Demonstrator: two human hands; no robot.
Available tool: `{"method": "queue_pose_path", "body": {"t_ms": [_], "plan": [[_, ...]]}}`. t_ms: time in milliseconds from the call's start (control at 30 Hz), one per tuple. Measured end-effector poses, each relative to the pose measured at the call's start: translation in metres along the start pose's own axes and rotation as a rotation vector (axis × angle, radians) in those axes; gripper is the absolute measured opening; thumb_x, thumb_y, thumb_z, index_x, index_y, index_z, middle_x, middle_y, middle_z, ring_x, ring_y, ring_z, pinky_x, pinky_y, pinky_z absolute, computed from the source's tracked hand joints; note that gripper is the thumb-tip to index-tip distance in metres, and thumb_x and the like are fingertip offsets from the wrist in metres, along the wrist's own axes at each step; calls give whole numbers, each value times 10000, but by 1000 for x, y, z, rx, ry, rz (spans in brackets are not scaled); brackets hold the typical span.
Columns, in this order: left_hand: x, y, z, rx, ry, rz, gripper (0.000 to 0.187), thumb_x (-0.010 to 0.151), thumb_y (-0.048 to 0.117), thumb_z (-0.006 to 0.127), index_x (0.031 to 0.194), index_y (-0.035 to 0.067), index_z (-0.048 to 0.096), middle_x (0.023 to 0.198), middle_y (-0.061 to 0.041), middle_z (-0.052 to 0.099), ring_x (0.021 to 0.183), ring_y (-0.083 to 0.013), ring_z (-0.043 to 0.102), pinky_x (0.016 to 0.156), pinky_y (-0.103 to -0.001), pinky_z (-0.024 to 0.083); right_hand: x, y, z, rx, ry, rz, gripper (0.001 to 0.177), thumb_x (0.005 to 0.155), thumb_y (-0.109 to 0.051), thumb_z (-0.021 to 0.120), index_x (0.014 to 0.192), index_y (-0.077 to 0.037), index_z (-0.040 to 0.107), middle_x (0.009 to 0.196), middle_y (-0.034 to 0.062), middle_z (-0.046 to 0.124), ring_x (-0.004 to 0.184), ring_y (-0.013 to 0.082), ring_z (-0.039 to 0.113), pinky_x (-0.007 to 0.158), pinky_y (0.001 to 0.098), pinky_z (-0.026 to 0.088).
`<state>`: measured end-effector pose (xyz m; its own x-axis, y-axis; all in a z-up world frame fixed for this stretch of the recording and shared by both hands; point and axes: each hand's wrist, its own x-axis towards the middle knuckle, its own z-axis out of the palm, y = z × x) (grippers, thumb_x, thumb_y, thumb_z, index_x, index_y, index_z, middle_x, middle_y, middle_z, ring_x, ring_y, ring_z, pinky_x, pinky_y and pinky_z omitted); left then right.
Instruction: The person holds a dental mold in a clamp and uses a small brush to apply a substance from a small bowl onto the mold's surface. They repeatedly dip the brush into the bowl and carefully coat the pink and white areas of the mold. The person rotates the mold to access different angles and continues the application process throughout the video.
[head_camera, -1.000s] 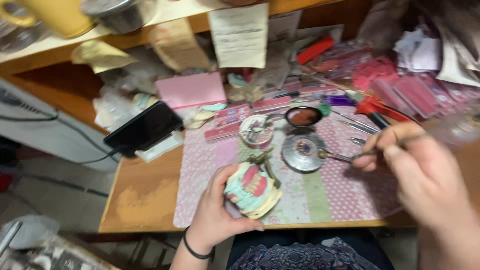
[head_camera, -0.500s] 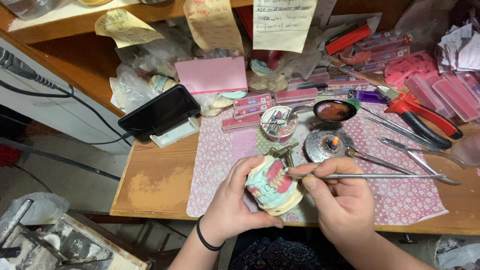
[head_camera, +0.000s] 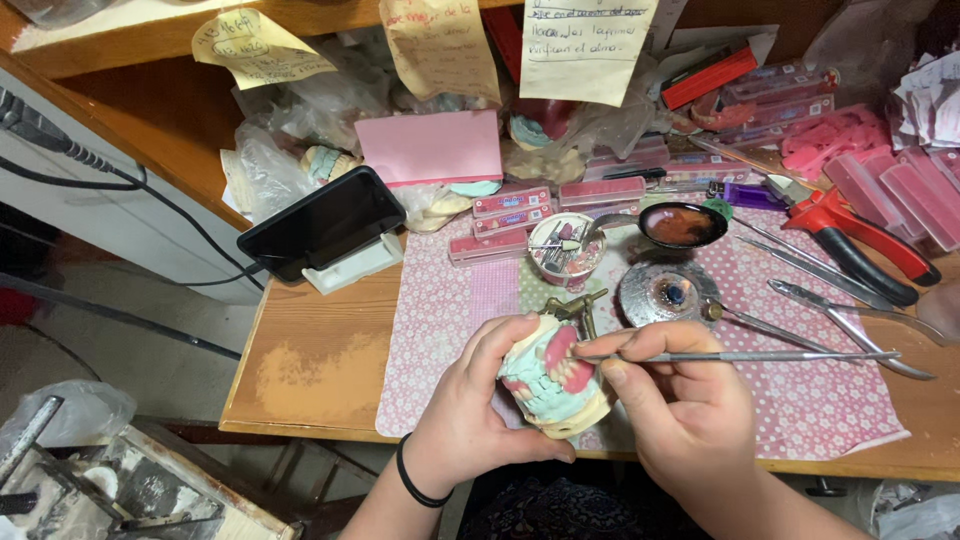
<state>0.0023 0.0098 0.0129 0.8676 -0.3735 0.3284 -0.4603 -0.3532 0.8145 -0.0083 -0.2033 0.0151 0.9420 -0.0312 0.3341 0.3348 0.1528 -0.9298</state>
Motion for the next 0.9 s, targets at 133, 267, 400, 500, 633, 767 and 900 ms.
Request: {"method": "queue_pose_path", "body": {"t_ms": [133, 267, 400, 500, 633, 767, 900], "plan": [[-1, -2, 0, -15, 11, 20, 1079, 611, 498, 917, 1492, 109, 430, 1449, -148, 532, 1384, -317, 562, 1160, -396, 429, 2, -4, -1, -22, -26, -2, 148, 964, 7, 598, 1045, -71, 501, 1027, 209, 806, 987, 239, 798, 880, 326, 658], [0, -2, 0, -16, 9, 50, 1060, 640, 515, 894, 1495, 104, 420, 1438, -158, 534, 1376, -326, 562, 1162, -400, 431, 4, -4, -5, 1, -69, 43, 130, 967, -3, 601, 1026, -79, 512, 1050, 204, 814, 982, 228, 787, 896, 332, 645], [-1, -3, 1, -29, 11, 46, 1057, 640, 527, 887, 1493, 112, 422, 1438, -152, 534, 1376, -320, 562, 1158, -395, 433, 7, -7, -7, -32, -116, 19, 122, 965, -16, 607, 1017, -78, 516, 1040, 180, 817, 976, 215, 773, 904, 336, 630], [-1, -6, 1, -23, 9, 61, 1059, 649, 522, 890, 1499, 110, 411, 1440, -154, 534, 1374, -318, 562, 1160, -391, 429, 8, -7, -12, 39, -157, 61, 137, 959, -11, 609, 1038, -69, 513, 1038, 196, 810, 965, 233, 777, 869, 348, 643], [-2, -4, 0, -12, 5, 57, 1068, 638, 510, 902, 1501, 110, 415, 1449, -156, 534, 1379, -316, 562, 1164, -390, 428, 9, -5, -11, 137, -50, 78, 173, 963, 52, 578, 1046, -75, 494, 1011, 238, 788, 984, 272, 780, 944, 363, 619], [0, -3, 0, -22, 4, 48, 1063, 640, 499, 908, 1498, 110, 416, 1443, -155, 534, 1369, -308, 565, 1150, -384, 433, 8, -5, -9, 43, -75, 21, 139, 963, 10, 598, 1029, -83, 519, 1042, 219, 803, 989, 243, 779, 925, 346, 625], [-1, -3, 0, -18, 5, 46, 1057, 653, 524, 890, 1503, 116, 413, 1442, -152, 529, 1371, -307, 561, 1153, -389, 430, 8, -6, -7, -19, -79, 26, 114, 955, -5, 610, 983, -82, 530, 1039, 208, 819, 973, 221, 785, 902, 334, 634]]}}
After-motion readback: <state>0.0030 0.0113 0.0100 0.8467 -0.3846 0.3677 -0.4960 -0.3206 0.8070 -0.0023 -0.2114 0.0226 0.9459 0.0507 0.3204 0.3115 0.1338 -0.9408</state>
